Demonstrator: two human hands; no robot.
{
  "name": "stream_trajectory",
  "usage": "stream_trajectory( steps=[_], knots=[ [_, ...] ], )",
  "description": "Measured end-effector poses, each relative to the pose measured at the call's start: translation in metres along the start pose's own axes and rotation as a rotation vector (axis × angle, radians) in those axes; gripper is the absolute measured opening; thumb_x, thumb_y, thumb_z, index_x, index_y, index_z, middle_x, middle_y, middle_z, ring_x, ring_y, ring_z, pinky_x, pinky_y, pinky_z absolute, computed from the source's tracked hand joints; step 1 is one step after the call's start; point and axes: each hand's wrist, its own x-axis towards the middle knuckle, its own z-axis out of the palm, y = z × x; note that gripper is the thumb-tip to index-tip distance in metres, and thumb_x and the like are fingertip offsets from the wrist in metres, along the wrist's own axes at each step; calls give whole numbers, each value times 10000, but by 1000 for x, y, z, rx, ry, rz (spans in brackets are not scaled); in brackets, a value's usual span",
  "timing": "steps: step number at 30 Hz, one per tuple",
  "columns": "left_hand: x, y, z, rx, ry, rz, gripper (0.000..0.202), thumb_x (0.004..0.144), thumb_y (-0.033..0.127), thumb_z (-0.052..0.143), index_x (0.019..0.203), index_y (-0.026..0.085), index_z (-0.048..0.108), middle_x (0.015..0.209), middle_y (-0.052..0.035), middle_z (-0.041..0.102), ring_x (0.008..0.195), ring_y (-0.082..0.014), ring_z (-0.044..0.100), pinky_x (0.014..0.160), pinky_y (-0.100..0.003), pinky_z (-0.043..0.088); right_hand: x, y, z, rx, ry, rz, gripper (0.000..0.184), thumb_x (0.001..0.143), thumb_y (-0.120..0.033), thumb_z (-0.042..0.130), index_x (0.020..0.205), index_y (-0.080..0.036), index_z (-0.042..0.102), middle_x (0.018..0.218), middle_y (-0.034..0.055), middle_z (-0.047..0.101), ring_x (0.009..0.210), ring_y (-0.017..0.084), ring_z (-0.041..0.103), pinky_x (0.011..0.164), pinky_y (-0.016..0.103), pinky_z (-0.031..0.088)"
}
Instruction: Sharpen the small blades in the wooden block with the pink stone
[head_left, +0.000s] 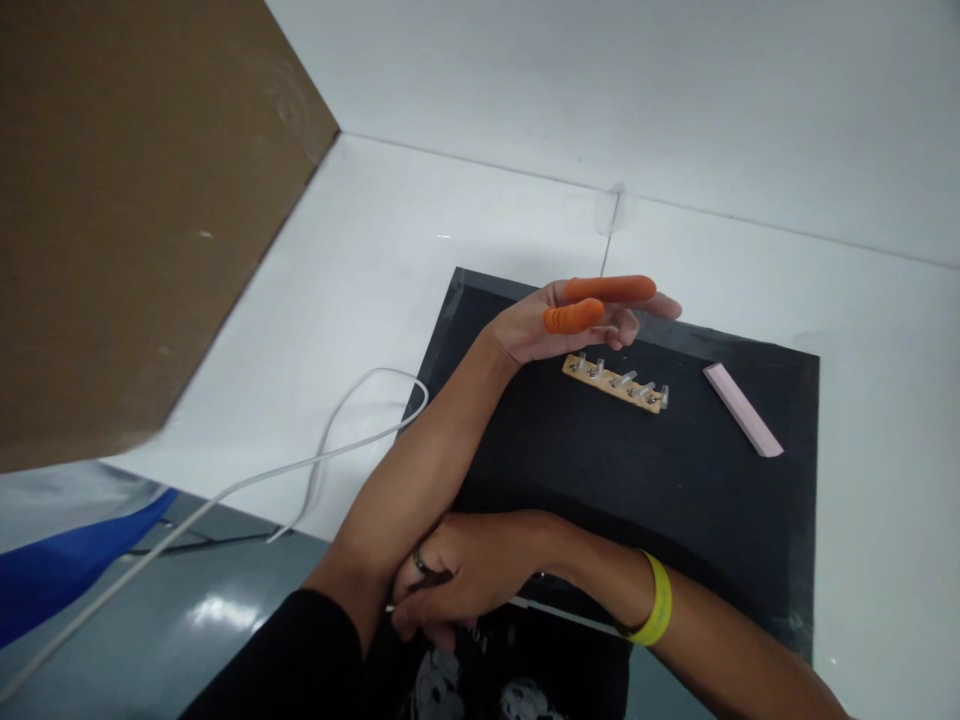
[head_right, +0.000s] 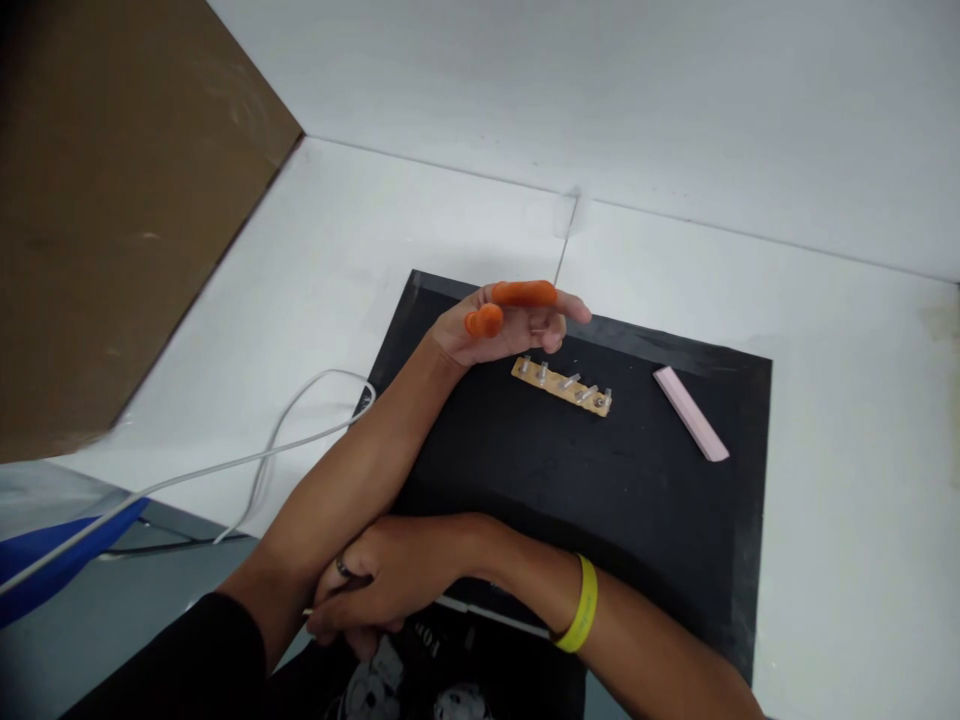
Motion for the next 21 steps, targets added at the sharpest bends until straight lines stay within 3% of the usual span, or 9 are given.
stream_trajectory(
  steps=[8, 14, 17, 21],
  knots=[
    [0, 3, 5, -8, 31, 81, 204, 885, 392, 671, 831, 243, 800, 1225, -40, 722, 811, -131, 688, 823, -308, 570, 1, 3, -1, 5, -6, -41, 131, 966, -203, 546, 858, -156, 603, 645, -63, 609, 528, 69, 546, 532, 173, 463],
    [1, 0, 1, -18, 54, 113, 196, 915, 335, 628, 899, 234, 796, 1228, -38, 721, 852, -142, 694, 811, -309, 571, 1, 4, -1, 13, -9, -61, 127, 964, -204, 552, 859, -151, 601, 645, -55, 620, 520, 71, 549, 535, 177, 468],
    [0, -1, 0, 15, 56, 150, 188, 879, 388, 675, 959, 258, 784, 1283, -15, 697, 927, -159, 695, 844, -321, 575, 1, 3, -1, 22, -16, -56, 139, 969, -216, 542, 859, -148, 594, 643, -48, 617, 516, 75, 547, 526, 178, 467],
    [-4, -1, 1, 72, 7, 193, 352, 825, 517, 724, 1118, 322, 737, 1373, 29, 643, 1085, -193, 667, 964, -360, 550, 1, 2, 0, 25, -24, -46, 146, 974, -204, 529, 856, -146, 594, 640, -47, 611, 510, 68, 539, 516, 162, 457]
  ],
)
